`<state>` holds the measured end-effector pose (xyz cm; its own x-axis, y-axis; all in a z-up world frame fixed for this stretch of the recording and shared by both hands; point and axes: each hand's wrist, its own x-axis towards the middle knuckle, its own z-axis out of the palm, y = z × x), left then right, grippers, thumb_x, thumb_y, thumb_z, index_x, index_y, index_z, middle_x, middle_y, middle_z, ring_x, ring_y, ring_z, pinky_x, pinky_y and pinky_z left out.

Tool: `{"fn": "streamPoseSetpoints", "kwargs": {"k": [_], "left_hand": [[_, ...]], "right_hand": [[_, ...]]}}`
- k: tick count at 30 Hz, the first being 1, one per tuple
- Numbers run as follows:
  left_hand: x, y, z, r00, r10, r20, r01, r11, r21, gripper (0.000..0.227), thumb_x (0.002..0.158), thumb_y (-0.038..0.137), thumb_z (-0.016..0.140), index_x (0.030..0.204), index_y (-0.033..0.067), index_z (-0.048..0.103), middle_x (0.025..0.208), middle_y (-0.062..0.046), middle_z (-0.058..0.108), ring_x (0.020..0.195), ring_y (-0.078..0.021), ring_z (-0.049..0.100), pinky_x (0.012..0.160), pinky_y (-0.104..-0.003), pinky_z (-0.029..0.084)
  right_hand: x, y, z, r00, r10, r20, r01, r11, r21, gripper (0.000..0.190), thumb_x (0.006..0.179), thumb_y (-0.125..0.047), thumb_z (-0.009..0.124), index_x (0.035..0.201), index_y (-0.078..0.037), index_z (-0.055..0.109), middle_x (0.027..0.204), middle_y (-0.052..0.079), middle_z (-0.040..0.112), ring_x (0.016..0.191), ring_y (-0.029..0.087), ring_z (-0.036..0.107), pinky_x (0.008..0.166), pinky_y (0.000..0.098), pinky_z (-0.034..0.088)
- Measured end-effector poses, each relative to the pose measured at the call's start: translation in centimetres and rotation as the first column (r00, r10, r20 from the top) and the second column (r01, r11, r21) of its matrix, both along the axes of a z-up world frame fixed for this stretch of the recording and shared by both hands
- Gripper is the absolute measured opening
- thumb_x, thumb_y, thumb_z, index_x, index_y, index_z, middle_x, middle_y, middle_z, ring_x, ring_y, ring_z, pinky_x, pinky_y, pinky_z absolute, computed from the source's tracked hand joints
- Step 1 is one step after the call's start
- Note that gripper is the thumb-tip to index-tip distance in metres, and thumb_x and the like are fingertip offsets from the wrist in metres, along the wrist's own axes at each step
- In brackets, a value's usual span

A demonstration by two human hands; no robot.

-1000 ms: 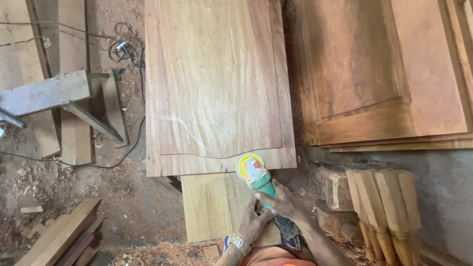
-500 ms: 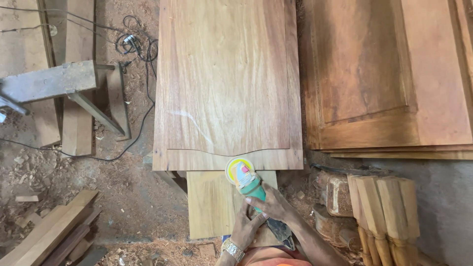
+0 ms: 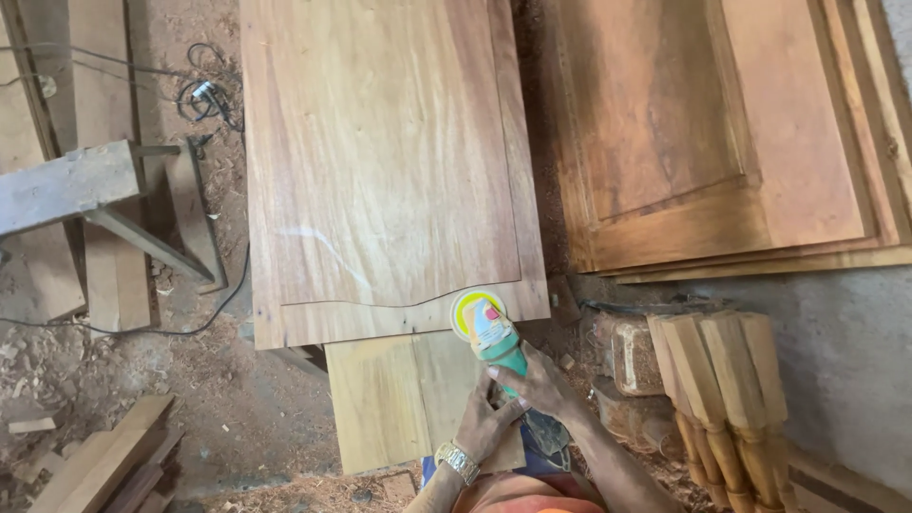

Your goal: Sanding the surface and edges of a large wooden panel using an electric angle grinder with a sanding disc attachment.

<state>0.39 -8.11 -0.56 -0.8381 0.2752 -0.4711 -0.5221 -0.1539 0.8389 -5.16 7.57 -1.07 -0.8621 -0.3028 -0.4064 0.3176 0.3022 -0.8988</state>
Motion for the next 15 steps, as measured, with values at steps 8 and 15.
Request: {"fn": "streamPoseSetpoints", "kwargs": {"k": [8, 15], "left_hand": [[-1.6, 2.8, 2.1, 0.994, -0.102, 0.040, 0.103, 0.994, -0.020, 0.061, 0.089, 0.015, 0.077, 0.140, 0.0004, 0.049, 0.123, -0.011, 0.069, 0.106, -0.0163, 0.066, 0.091, -0.032, 0.058], [-2.0, 5.1, 1.3, 0.984, -0.155, 0.092, 0.160, 0.986, -0.050, 0.066, 0.086, 0.016, 0.076, 0.143, 0.0041, 0.045, 0.127, -0.009, 0.068, 0.110, -0.0179, 0.068, 0.090, -0.033, 0.060]], "right_hand": [[0.2, 3.1, 1.1, 0.996, -0.065, 0.061, 0.059, 0.993, 0.105, 0.066, 0.085, -0.050, 0.069, 0.130, -0.003, 0.062, 0.116, 0.018, 0.074, 0.109, 0.029, 0.072, 0.093, 0.0421, 0.056], [0.6, 5.9, 0.3, 0.992, -0.100, 0.078, 0.095, 0.993, 0.064, 0.063, 0.085, -0.049, 0.069, 0.128, -0.003, 0.062, 0.114, 0.018, 0.075, 0.107, 0.028, 0.073, 0.094, 0.0424, 0.058]]}}
